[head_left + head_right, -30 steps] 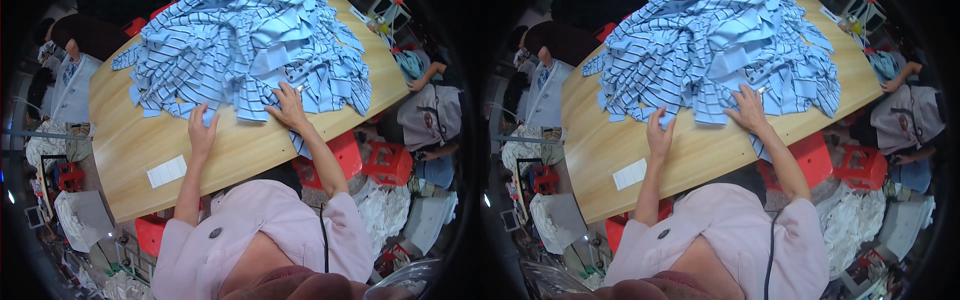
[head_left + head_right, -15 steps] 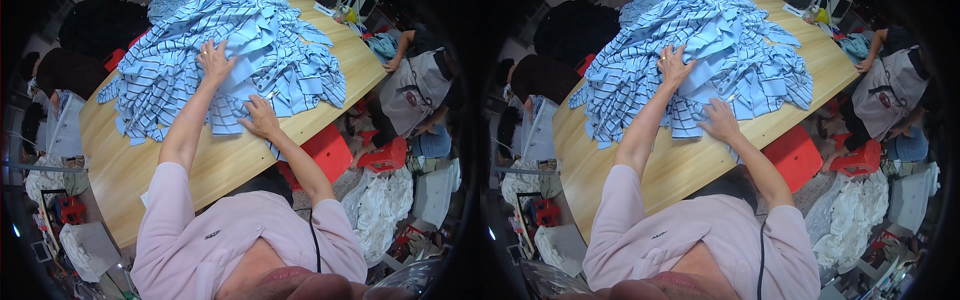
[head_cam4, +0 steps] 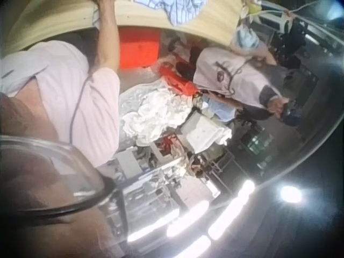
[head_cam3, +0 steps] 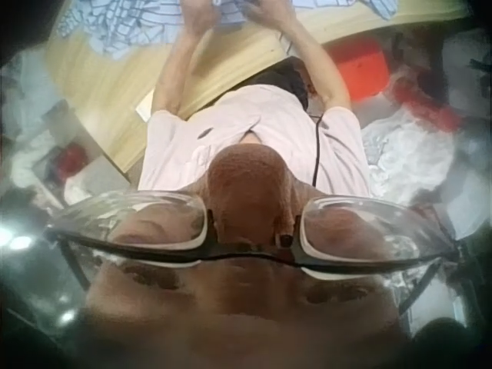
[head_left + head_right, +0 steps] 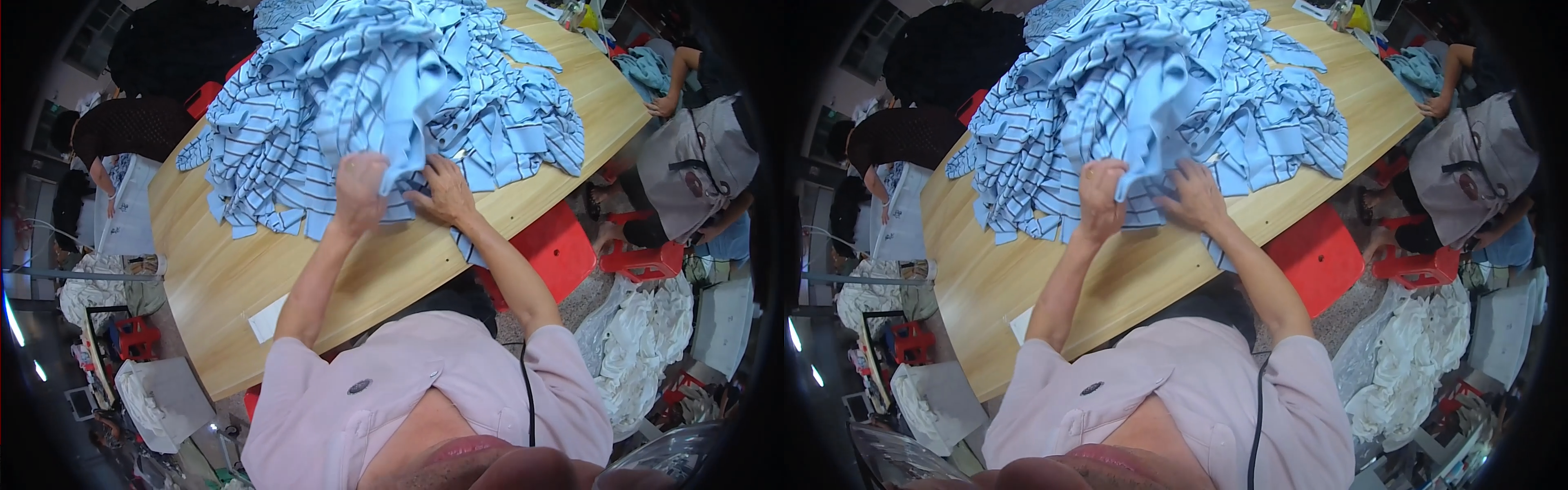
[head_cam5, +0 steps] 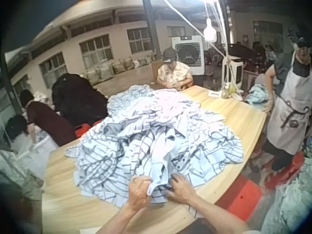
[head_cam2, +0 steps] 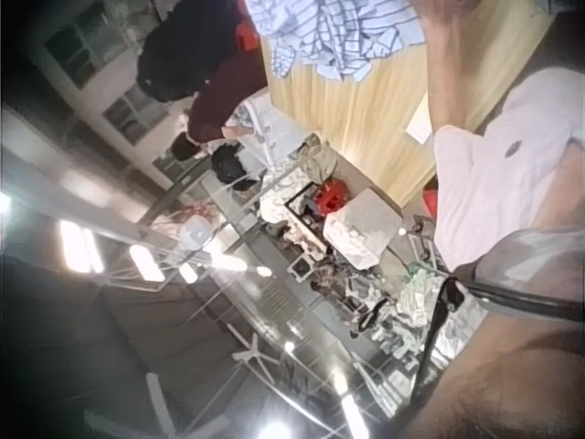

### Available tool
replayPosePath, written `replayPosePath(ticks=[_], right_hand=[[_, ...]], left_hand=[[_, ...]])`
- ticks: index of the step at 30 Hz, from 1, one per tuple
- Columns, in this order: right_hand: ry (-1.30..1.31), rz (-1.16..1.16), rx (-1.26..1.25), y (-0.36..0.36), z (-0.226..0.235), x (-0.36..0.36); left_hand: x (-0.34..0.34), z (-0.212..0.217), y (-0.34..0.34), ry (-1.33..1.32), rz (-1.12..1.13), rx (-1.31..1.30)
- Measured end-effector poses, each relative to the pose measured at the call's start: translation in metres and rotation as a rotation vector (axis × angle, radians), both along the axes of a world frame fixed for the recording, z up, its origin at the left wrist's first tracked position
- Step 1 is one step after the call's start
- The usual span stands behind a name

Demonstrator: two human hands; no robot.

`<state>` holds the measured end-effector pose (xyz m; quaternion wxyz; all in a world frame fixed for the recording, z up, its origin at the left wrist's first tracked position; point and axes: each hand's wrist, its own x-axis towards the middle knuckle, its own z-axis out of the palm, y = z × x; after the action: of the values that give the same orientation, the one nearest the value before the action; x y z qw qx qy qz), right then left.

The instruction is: The person is inspecting and sorting blue striped shirts on a large wooden table in a factory setting.

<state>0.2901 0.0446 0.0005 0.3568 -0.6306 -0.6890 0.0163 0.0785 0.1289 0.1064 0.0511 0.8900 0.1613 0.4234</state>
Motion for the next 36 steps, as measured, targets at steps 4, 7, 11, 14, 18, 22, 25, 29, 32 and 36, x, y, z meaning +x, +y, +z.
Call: replayPosePath(ticks=[4,7,11,14,18,22,25,29,32,36], right_hand=[[-0.003,-0.008,-0.092,0.014,-0.005,0.005],[0.190,0.082,-0.125,0.018,-0.002,0.012],[0.676,-0.115,-0.263,0.022,-0.005,0.013],[0.466,-0.199,-0.215,0.028,-0.002,0.001],[0.341,-0.244,-0.145,0.036,-0.012,-0.002],[0.344,-0.228,-0.110,0.035,-0.020,0.001],[0.320,-0.220,-0.093,0.034,-0.024,0.001],[0.366,-0.238,-0.023,0.033,-0.028,0.001],[0.512,-0.282,-0.012,0.033,-0.024,-0.001],[0.629,-0.382,-0.060,0.028,-0.023,0.012]], left_hand=[[-0.035,-0.053,-0.016,0.254,0.154,-0.180],[-0.041,-0.055,-0.014,0.369,0.234,-0.244],[-0.036,-0.037,0.002,0.286,0.056,-0.582],[-0.024,-0.038,0.022,0.219,0.277,-0.294],[-0.014,-0.050,0.052,0.317,0.414,-0.211],[-0.011,-0.057,0.065,0.146,0.364,-0.206],[-0.005,-0.056,0.056,0.074,0.330,-0.323],[-0.010,-0.041,0.037,-0.359,0.295,-0.666],[-0.032,-0.038,0.021,-0.828,0.117,-1.073],[-0.048,-0.009,-0.010,-0.760,0.000,-1.127]])
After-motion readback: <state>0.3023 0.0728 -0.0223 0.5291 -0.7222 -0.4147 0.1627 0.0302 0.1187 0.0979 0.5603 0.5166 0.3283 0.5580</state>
